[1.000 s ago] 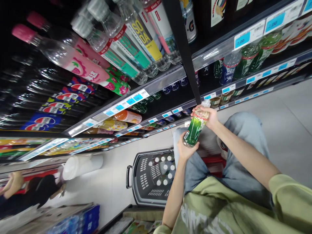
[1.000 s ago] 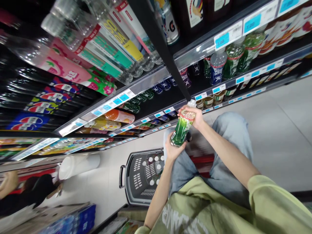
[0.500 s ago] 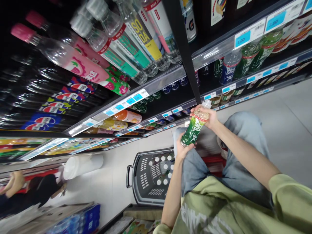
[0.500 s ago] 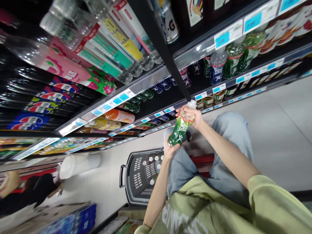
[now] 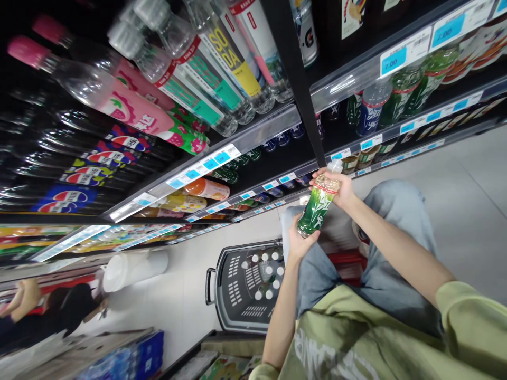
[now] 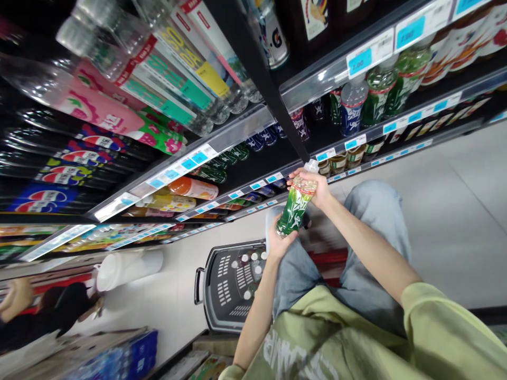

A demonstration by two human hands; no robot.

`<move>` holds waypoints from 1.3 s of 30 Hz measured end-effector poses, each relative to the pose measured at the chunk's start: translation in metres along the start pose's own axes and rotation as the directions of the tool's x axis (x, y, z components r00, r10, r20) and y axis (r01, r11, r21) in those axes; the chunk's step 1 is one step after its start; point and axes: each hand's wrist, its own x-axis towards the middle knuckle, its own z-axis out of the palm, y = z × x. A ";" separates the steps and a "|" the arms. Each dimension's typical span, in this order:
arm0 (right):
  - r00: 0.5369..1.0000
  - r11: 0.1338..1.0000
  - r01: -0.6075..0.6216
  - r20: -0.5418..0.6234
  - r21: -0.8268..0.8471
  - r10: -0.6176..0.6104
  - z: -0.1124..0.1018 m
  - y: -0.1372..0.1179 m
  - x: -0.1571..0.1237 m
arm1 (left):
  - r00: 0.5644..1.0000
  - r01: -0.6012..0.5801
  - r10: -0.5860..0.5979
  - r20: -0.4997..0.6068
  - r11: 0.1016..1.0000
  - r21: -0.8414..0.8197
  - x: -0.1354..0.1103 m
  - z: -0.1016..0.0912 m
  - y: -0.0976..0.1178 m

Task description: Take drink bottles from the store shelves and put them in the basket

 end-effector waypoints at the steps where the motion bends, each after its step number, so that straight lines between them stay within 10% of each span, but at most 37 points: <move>1: 1.000 1.000 -0.002 -0.012 -0.004 0.002 0.001 0.000 0.001 | 1.000 -0.001 0.001 -0.015 1.000 0.012 -0.001 0.001 0.001; 8: 0.978 0.996 -0.085 -0.195 -0.029 0.078 -0.001 0.003 0.011 | 0.982 0.091 -0.064 -0.177 0.985 0.147 -0.009 0.017 0.010; 24: 0.979 0.996 -0.080 -0.188 -0.026 0.074 -0.002 0.003 0.009 | 0.951 -0.084 0.171 -0.256 0.944 0.319 -0.012 0.028 -0.002; 39: 0.993 0.989 -0.111 0.028 -0.103 0.114 -0.006 0.007 -0.002 | 0.965 -0.014 -0.017 0.262 0.993 0.114 0.002 0.003 0.010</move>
